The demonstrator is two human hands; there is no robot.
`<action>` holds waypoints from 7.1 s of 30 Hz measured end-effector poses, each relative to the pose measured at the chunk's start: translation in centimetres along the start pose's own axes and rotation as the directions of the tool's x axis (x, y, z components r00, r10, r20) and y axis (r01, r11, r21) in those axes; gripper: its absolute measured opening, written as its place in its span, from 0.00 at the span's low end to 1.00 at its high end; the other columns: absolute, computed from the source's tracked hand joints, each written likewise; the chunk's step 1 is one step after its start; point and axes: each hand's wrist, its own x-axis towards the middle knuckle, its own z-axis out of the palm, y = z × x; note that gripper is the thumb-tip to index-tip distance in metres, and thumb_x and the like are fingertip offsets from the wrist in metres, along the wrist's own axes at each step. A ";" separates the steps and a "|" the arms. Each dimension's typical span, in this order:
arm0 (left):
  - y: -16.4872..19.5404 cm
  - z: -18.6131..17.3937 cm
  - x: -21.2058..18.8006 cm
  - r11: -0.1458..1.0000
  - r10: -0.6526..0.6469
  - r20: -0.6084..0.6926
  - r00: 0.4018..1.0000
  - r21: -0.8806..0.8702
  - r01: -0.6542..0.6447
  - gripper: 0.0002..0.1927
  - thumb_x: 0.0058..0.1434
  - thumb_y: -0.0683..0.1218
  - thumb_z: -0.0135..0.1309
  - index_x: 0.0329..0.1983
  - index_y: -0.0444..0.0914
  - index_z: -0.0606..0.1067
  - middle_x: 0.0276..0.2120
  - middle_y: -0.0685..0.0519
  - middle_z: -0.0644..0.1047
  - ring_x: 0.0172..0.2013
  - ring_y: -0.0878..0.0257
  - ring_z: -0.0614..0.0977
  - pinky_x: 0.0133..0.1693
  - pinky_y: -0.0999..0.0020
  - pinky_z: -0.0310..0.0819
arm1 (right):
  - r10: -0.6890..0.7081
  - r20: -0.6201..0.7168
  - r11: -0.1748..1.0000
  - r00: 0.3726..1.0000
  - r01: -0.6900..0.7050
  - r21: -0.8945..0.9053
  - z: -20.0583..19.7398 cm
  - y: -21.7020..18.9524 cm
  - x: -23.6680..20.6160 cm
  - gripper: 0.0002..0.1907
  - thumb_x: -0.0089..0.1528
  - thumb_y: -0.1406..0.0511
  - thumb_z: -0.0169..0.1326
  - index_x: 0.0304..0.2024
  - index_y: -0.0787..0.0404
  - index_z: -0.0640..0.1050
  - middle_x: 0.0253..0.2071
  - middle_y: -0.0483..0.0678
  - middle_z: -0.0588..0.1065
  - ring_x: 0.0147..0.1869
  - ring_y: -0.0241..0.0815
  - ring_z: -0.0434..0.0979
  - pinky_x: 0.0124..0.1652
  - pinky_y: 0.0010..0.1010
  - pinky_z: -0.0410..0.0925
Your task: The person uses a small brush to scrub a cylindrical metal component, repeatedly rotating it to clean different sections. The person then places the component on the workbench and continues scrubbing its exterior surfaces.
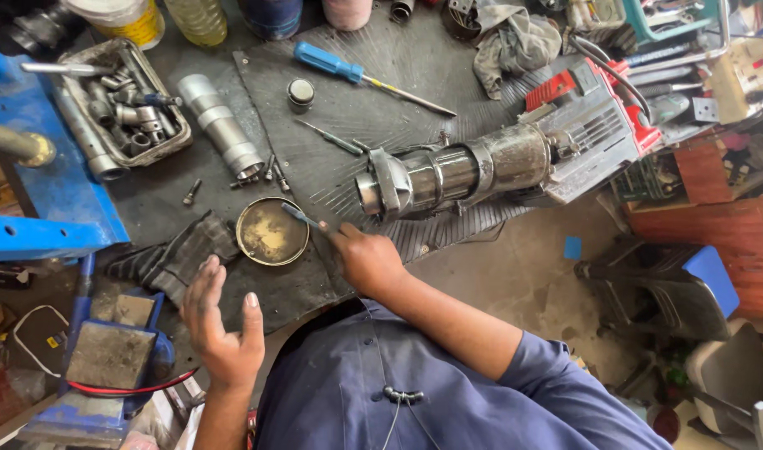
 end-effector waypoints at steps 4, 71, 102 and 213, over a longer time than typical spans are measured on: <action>-0.2 1.2 0.5 0.995 -0.064 0.094 0.994 0.081 0.057 0.26 0.66 0.43 0.57 0.67 0.35 0.68 0.68 0.43 0.72 0.69 0.46 0.71 0.71 0.50 0.57 | -0.021 0.045 1.000 0.999 0.022 -0.022 0.2 0.3 -0.5 0.26 0.59 0.67 0.54 0.62 0.56 0.75 0.39 0.48 0.73 0.30 0.51 0.79 0.28 0.42 0.71; 10.6 14.9 8.1 0.858 0.070 0.423 0.903 -0.488 0.162 0.61 0.55 0.60 0.69 0.79 0.30 0.47 0.75 0.39 0.57 0.69 0.52 0.67 0.67 0.59 0.64 | 0.264 -0.578 0.964 0.772 -0.229 0.134 -16.1 14.4 -12.0 0.16 0.61 0.70 0.60 0.52 0.56 0.81 0.31 0.50 0.70 0.28 0.50 0.74 0.28 0.39 0.67; 10.9 14.0 11.3 0.919 0.183 0.606 0.774 -0.386 0.084 0.54 0.59 0.52 0.62 0.81 0.34 0.45 0.74 0.35 0.60 0.73 0.41 0.64 0.70 0.52 0.59 | 0.374 -0.535 0.909 0.758 -0.415 0.047 -18.6 12.6 -10.9 0.12 0.61 0.67 0.62 0.47 0.56 0.80 0.31 0.52 0.71 0.29 0.54 0.75 0.30 0.42 0.68; 10.8 15.4 11.0 0.832 0.154 0.632 0.759 -0.498 0.246 0.48 0.61 0.50 0.60 0.80 0.34 0.51 0.70 0.42 0.62 0.68 0.53 0.68 0.68 0.59 0.60 | 0.266 -0.571 0.956 0.777 -0.288 0.054 -16.3 17.5 -12.5 0.11 0.57 0.72 0.60 0.42 0.56 0.81 0.29 0.51 0.71 0.32 0.54 0.74 0.30 0.43 0.68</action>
